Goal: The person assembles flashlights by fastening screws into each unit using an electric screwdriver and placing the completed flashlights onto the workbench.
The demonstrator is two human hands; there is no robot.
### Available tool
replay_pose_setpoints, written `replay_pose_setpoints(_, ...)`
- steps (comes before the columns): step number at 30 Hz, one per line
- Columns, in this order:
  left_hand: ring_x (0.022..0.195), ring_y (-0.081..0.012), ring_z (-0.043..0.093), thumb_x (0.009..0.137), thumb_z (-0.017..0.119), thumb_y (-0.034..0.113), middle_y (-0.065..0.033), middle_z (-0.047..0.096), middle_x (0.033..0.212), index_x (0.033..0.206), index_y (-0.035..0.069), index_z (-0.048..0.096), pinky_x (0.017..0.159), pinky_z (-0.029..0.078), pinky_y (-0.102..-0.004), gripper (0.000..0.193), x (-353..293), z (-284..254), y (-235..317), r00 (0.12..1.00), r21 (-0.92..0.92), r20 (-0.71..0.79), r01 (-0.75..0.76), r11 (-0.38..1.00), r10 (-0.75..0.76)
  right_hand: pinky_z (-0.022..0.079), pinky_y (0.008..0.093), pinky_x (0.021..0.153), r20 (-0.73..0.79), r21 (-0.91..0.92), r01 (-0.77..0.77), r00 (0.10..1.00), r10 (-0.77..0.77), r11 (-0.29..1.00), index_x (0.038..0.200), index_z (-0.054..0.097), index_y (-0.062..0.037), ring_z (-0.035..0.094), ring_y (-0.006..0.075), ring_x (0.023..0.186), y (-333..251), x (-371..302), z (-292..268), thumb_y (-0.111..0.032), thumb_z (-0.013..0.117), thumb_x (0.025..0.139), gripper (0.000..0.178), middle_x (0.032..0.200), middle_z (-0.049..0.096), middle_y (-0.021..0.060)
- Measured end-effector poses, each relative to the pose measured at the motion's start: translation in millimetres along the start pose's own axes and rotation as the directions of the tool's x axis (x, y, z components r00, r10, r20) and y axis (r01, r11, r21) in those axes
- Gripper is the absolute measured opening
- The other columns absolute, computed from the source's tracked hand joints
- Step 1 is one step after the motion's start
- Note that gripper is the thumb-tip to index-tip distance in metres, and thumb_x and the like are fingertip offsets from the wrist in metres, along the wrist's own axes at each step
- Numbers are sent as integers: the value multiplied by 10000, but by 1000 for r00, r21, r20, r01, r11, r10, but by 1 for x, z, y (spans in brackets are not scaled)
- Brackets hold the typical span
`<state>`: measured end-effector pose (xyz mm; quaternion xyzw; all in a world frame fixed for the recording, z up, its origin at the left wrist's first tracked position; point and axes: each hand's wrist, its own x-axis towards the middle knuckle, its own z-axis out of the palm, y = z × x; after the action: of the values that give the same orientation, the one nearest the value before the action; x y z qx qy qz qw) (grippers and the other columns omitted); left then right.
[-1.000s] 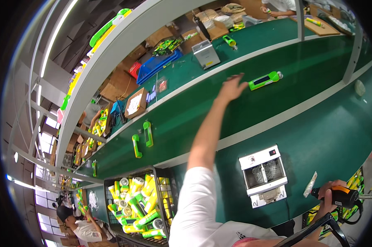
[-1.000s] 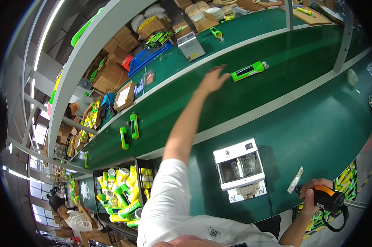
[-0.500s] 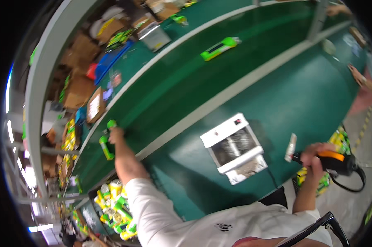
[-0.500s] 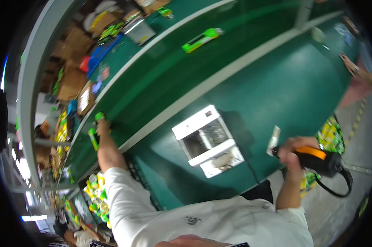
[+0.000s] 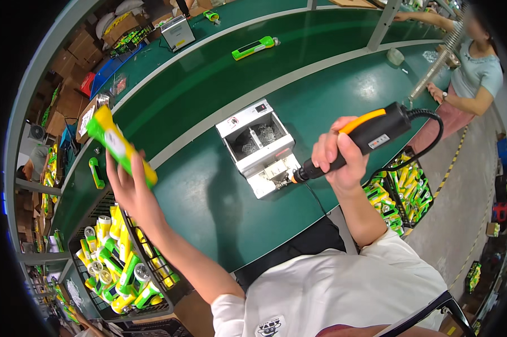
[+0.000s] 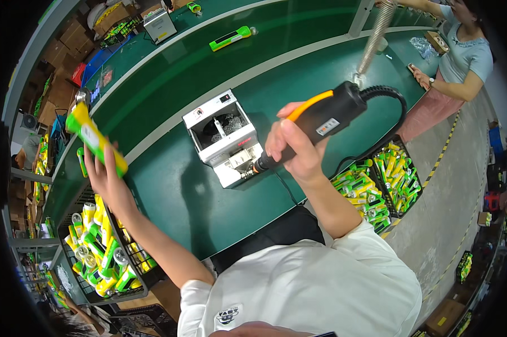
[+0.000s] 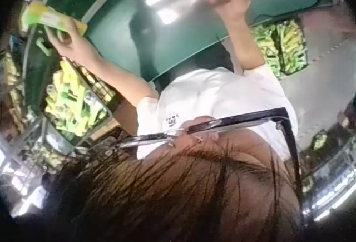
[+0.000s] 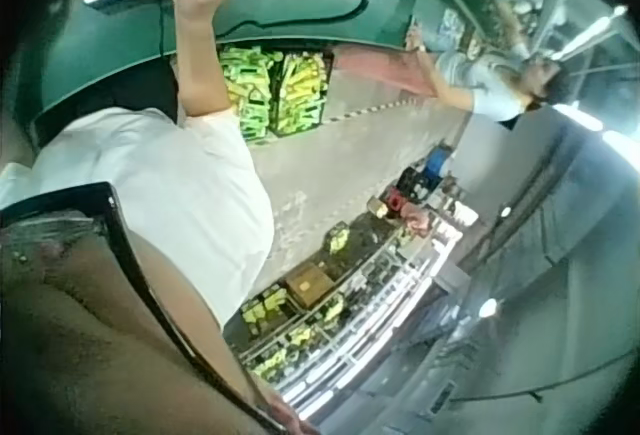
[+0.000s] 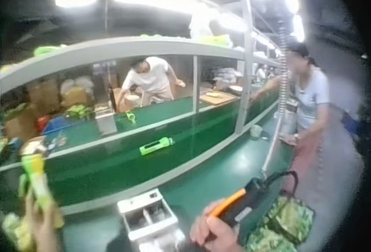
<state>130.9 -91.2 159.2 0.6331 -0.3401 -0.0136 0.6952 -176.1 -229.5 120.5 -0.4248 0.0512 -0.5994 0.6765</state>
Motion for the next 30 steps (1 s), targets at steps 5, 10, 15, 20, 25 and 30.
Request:
replay_pose_setpoints(5,1039,-274,685,810,859,234,-187,683,1199,1375,-58,589,917,538,-389,690,-138,-93,9,939,-32,334,-73,997,79,477,342,495,-3,52,-26,1000,26,998,1151,518,1,510,169,477,9,-2,18,-96,596,987,206,655,522,81)
replay_pose_setpoints(10,1005,-300,724,683,898,41,-205,724,1106,1176,-27,722,854,583,-369,528,-193,-90,1,708,212,702,-101,972,-79,496,336,504,34,-124,17,999,-13,992,1140,508,13,527,168,484,20,-7,19,-42,603,959,212,647,534,87)
replay_pose_setpoints(15,983,-311,713,751,855,30,-165,708,1135,1204,-16,716,841,583,-370,476,-209,-63,-25,664,228,745,-157,961,-68,495,333,499,75,-170,35,997,-22,985,1131,499,13,526,160,484,25,-14,24,-31,607,954,212,644,534,82)
replay_pose_setpoints(20,1039,-359,650,752,835,17,-157,688,1150,1255,4,668,879,545,-418,530,-205,-33,-36,683,224,730,-231,947,-6,487,284,530,244,-284,107,969,-36,953,1083,538,13,574,126,548,33,-23,32,24,638,916,194,682,583,62)
replay_pose_setpoints(25,1048,-370,644,748,854,72,-155,685,1162,1271,2,650,906,538,-430,566,-204,-11,-47,718,180,695,-218,959,33,439,239,524,213,-609,-1,963,165,793,973,629,0,576,78,581,35,-5,64,-24,744,872,155,715,625,16)
replay_pose_setpoints(30,1027,-370,648,763,864,144,-151,686,1111,1260,-8,661,903,536,-443,557,-209,-34,-48,784,314,621,-227,922,-18,439,273,459,111,-438,-158,967,228,885,999,602,19,546,105,482,32,10,62,16,700,890,147,655,580,33)
